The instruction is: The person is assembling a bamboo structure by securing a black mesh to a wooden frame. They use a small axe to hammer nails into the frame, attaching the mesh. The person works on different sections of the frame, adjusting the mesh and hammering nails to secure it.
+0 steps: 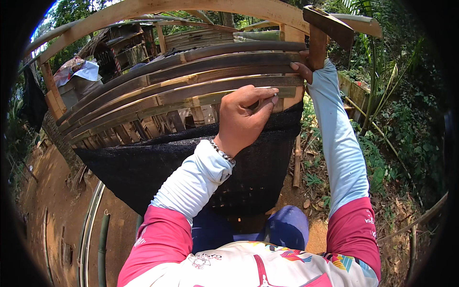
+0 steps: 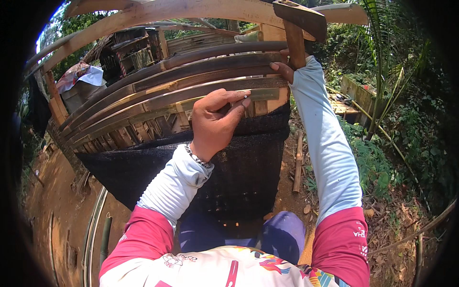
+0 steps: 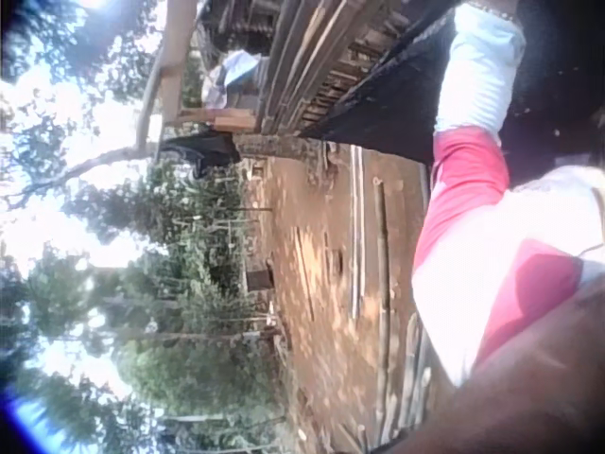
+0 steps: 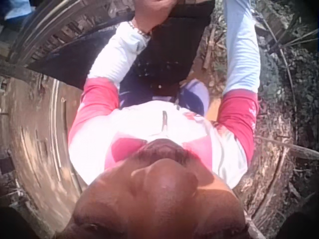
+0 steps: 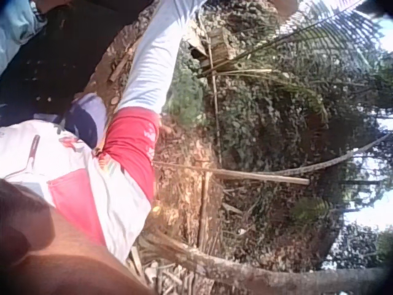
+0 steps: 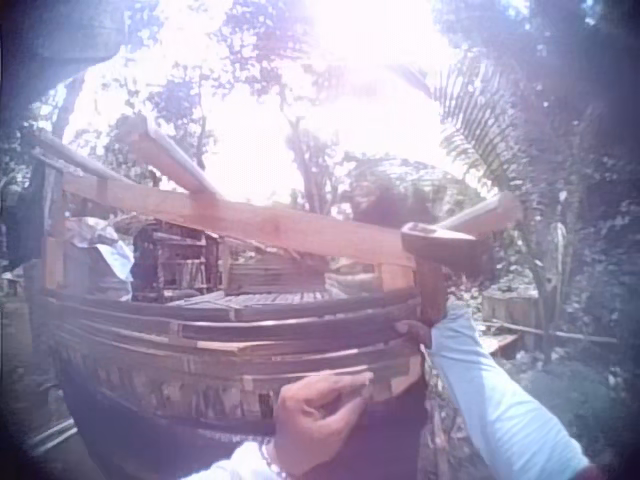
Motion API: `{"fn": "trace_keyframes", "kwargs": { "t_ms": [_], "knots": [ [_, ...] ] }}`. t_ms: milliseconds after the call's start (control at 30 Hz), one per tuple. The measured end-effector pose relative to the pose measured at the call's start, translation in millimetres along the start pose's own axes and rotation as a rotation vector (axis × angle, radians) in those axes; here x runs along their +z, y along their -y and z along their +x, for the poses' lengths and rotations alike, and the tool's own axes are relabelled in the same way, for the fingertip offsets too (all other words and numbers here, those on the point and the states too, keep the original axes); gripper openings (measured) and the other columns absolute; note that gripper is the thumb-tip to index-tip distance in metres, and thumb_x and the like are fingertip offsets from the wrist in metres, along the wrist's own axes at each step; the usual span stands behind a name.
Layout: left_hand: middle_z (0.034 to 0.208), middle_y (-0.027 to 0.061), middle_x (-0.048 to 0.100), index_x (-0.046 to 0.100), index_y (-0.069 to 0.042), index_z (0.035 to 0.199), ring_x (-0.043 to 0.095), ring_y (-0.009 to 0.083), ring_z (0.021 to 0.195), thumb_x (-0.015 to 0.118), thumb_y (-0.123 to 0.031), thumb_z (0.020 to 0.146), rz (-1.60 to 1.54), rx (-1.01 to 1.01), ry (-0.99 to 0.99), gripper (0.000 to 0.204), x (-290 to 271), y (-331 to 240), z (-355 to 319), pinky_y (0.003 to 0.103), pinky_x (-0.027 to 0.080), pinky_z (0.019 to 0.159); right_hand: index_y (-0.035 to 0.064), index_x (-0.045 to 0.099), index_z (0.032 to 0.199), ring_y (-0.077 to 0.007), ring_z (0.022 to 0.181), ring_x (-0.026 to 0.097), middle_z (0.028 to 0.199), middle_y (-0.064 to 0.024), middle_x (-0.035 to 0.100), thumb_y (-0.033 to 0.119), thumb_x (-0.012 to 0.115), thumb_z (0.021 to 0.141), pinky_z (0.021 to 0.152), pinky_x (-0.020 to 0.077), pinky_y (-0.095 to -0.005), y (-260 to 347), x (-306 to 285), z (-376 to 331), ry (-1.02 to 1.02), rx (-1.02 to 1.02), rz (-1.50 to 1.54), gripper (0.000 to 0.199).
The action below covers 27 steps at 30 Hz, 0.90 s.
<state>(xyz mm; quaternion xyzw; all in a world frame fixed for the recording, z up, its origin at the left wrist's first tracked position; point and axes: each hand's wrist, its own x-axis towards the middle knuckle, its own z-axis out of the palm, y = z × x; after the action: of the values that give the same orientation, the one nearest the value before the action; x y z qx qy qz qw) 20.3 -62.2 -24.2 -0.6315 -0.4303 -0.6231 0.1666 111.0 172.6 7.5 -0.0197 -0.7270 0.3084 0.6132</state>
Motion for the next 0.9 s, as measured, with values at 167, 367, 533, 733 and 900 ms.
{"fn": "trace_keyframes", "kwargs": {
  "t_ms": [167,367,533,733,900],
  "knots": [
    [0.079,0.0082,0.070,0.073,-0.001,0.094,0.064,0.0129,0.070,0.072,0.001,0.078,0.143,0.219,-0.078,0.016,19.4,-2.4,39.2,0.024,0.049,0.064,0.0022,0.067,0.104,-0.0116,0.081,0.062,0.088,-0.0061,0.068,0.033,0.090,0.065,0.073,0.0496,-0.0270,-12.7,1.6,2.0,0.012,-0.003,0.135,0.055],
    [0.080,0.0110,0.069,0.072,-0.002,0.093,0.068,0.0194,0.069,0.069,0.002,0.079,0.212,0.524,-0.047,0.015,44.8,17.1,76.9,0.028,0.052,0.061,0.0023,0.066,0.104,-0.0120,0.080,0.064,0.090,-0.0072,0.069,0.031,0.089,0.067,0.071,0.0516,-0.0260,2.0,-3.8,2.8,0.071,0.007,0.215,0.052],
    [0.078,0.0095,0.067,0.070,-0.005,0.091,0.066,0.0271,0.067,0.067,-0.001,0.075,0.346,0.589,0.013,0.017,47.7,35.8,86.9,0.034,0.053,0.059,0.0020,0.065,0.109,-0.0159,0.085,0.067,0.093,-0.0096,0.070,0.026,0.086,0.071,0.073,0.0537,-0.0277,14.1,-0.9,0.1,0.134,0.011,0.276,0.049],
    [0.080,0.0104,0.068,0.071,-0.004,0.092,0.066,0.0251,0.068,0.067,0.003,0.077,0.418,0.584,0.059,0.017,49.4,31.6,86.5,0.032,0.052,0.060,0.0005,0.069,0.099,-0.0096,0.074,0.063,0.083,-0.0052,0.069,0.019,0.083,0.075,0.066,0.0508,-0.0234,32.9,1.3,-22.9,-0.069,0.010,0.215,0.033],
    [0.076,0.0086,0.066,0.071,-0.006,0.091,0.065,0.0262,0.066,0.069,0.000,0.075,0.413,0.599,0.048,0.017,54.2,32.9,86.4,0.033,0.051,0.058,-0.0001,0.070,0.092,-0.0083,0.069,0.062,0.076,-0.0029,0.069,0.018,0.081,0.077,0.065,0.0502,-0.0226,54.1,-5.5,-40.5,-0.157,0.019,0.307,0.026]
  ]
}}
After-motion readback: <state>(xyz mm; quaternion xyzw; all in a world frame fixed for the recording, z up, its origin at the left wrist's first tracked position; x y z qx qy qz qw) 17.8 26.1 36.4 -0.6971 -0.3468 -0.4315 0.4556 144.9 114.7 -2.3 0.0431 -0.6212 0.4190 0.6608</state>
